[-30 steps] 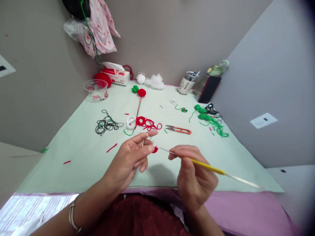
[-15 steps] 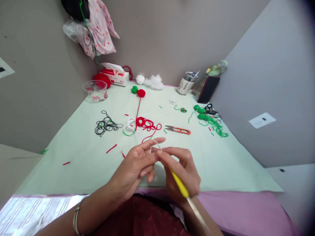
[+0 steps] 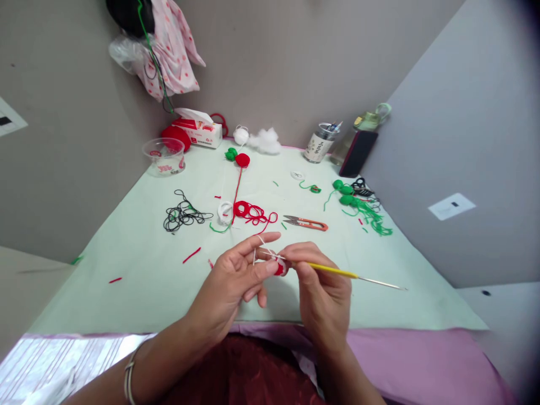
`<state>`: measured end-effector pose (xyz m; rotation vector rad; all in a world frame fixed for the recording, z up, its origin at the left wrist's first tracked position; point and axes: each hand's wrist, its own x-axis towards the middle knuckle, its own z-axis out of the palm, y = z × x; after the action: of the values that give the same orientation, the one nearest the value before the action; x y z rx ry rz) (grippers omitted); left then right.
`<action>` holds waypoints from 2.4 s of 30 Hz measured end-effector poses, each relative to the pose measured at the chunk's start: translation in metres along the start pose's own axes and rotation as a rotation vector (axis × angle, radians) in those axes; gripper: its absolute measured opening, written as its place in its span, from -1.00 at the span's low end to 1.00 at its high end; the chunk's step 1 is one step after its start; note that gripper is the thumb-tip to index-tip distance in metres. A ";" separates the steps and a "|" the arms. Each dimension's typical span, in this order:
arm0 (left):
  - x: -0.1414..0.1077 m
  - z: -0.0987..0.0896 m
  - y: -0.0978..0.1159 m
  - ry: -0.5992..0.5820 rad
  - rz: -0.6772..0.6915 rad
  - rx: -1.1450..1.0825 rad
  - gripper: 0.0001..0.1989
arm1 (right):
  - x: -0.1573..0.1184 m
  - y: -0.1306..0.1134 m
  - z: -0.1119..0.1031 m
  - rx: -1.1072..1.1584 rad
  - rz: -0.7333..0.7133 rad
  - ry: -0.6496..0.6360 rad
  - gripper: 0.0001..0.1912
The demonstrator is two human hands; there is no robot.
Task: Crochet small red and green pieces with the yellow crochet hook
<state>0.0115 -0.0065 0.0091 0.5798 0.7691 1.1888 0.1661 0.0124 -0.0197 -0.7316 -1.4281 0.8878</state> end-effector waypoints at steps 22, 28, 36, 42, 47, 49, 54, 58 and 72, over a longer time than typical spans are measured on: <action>0.003 -0.003 -0.005 0.043 0.057 0.122 -0.62 | 0.001 0.004 -0.001 0.052 0.089 0.025 -0.81; 0.004 0.000 -0.005 0.108 0.093 0.084 -0.52 | -0.002 -0.001 0.005 -0.194 -0.129 0.013 -0.77; 0.003 0.000 -0.004 0.005 -0.066 -0.079 -0.55 | -0.014 0.011 0.007 -0.477 -0.405 0.044 -0.55; 0.002 0.001 -0.005 0.054 0.023 -0.014 -0.51 | -0.003 -0.007 0.014 -0.200 -0.146 0.026 -0.68; -0.003 0.003 -0.009 0.053 0.019 -0.020 -0.58 | -0.008 -0.007 0.016 -0.137 -0.104 0.114 -0.75; -0.006 -0.001 -0.010 0.043 0.026 0.045 -0.59 | -0.008 -0.005 0.015 -0.090 -0.018 0.167 -0.80; -0.012 -0.024 -0.006 0.129 0.160 0.313 -0.54 | 0.002 -0.005 0.016 0.234 0.355 0.251 -0.78; -0.016 -0.040 0.011 0.113 0.194 0.328 -0.38 | 0.009 -0.013 0.026 0.433 0.579 0.097 -0.67; -0.039 -0.063 0.040 0.131 0.311 0.764 -0.46 | 0.018 -0.020 0.041 0.340 0.544 0.149 -0.66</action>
<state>-0.0685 -0.0322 0.0082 1.2960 1.2907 1.2026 0.1253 0.0141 0.0083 -0.9186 -0.9189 1.4221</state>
